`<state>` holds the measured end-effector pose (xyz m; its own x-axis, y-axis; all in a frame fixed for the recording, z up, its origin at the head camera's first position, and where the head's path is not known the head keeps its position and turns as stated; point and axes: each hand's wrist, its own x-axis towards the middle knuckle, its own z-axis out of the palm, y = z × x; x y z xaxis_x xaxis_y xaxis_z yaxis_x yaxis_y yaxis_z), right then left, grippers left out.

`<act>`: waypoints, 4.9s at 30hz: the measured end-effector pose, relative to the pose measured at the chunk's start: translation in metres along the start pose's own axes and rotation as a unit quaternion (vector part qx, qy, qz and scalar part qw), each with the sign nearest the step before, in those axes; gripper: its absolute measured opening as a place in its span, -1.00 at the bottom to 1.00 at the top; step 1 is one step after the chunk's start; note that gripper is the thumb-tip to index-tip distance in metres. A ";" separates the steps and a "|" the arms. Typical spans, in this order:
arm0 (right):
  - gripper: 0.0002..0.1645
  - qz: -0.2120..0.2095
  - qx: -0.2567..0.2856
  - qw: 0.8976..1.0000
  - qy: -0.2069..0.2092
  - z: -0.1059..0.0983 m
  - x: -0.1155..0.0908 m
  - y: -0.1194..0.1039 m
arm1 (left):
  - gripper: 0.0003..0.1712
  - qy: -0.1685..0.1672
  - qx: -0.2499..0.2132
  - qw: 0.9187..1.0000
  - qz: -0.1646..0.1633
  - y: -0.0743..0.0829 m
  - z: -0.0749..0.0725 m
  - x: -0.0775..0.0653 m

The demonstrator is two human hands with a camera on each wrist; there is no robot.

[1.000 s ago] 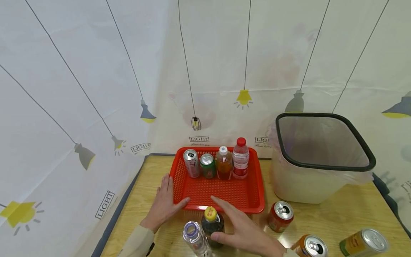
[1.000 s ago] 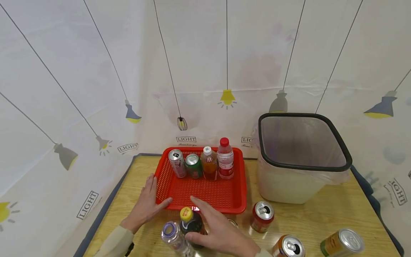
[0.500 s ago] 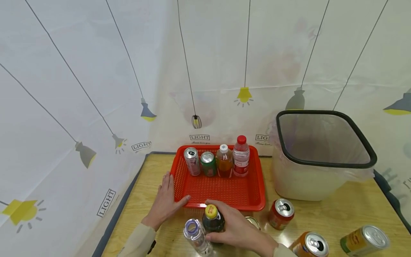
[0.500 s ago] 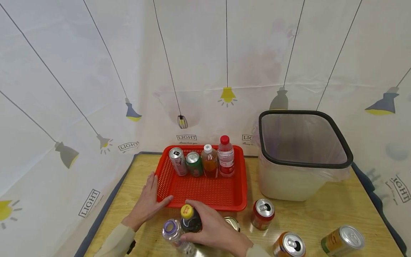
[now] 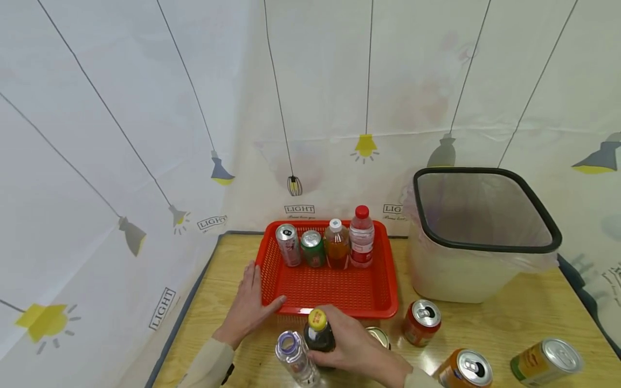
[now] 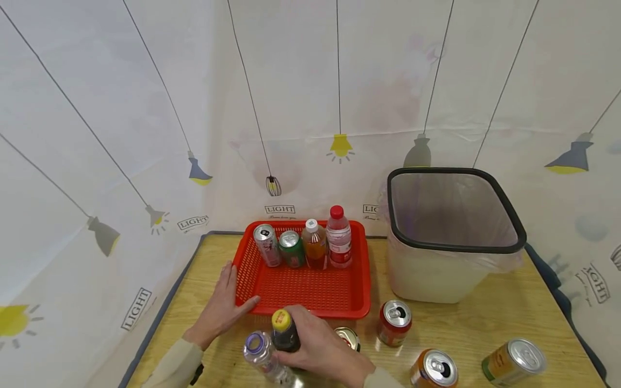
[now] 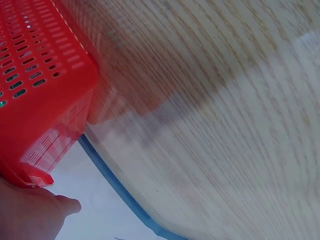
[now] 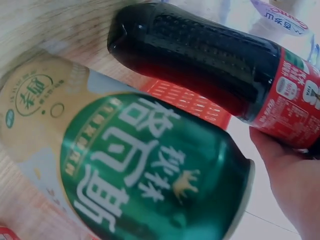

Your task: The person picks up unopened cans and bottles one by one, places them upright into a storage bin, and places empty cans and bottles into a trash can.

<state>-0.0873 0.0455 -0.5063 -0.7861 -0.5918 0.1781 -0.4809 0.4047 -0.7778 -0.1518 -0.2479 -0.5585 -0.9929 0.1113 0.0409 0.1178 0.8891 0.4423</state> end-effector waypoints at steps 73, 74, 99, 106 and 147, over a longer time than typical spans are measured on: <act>0.03 0.220 -0.162 0.936 0.221 -0.082 0.086 0.065 | 0.35 -0.015 0.007 1.000 -0.014 0.001 -0.002 0.004; 0.04 0.224 -0.168 0.934 0.220 -0.082 0.086 0.064 | 0.35 -0.015 0.006 1.000 -0.015 0.002 -0.003 0.003; -0.09 0.179 -0.148 0.949 0.211 -0.093 0.033 0.030 | 0.35 0.000 0.000 1.000 -0.002 -0.001 -0.001 0.001; -0.05 0.170 -0.141 0.956 0.191 -0.105 0.009 0.017 | 0.35 -0.004 0.003 1.000 -0.003 -0.001 -0.001 0.001; -0.28 0.167 -0.186 0.961 0.118 -0.151 -0.110 0.060 | 0.31 -0.005 -0.009 1.000 -0.012 -0.001 -0.005 0.000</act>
<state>-0.0883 0.2399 -0.4817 -0.9659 -0.2290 0.1206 -0.2569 0.7920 -0.5539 -0.1520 -0.2508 -0.5546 -0.9954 0.0937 0.0217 0.0932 0.8830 0.4600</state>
